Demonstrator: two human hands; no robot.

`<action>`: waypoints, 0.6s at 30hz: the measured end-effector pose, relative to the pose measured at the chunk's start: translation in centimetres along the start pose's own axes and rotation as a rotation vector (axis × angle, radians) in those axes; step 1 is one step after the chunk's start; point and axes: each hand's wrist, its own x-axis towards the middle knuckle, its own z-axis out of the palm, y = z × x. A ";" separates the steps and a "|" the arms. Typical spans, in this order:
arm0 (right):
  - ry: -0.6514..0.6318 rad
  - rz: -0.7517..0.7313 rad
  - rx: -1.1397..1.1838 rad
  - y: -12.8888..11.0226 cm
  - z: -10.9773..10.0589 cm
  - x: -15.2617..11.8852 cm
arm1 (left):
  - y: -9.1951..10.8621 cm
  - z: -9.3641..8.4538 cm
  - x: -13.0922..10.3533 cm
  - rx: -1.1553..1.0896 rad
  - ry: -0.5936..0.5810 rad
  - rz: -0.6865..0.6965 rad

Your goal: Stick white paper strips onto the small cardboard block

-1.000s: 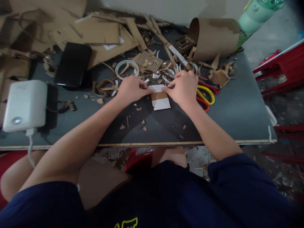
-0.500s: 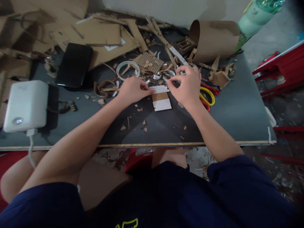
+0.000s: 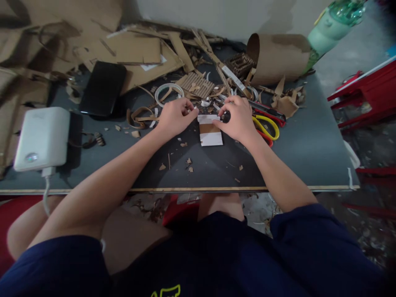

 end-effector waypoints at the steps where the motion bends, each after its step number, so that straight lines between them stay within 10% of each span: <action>1: 0.001 0.001 0.004 0.0 0.0 0.0 | -0.2 0.2 0.0 -0.050 0.030 0.020; 10: -0.085 -0.032 -0.012 -0.2 -0.3 0.0 | -1.6 0.6 0.2 -0.185 0.164 0.172; 18: -0.117 -0.081 0.051 -0.1 -0.1 -0.1 | -2.0 0.6 0.2 0.066 -0.073 0.508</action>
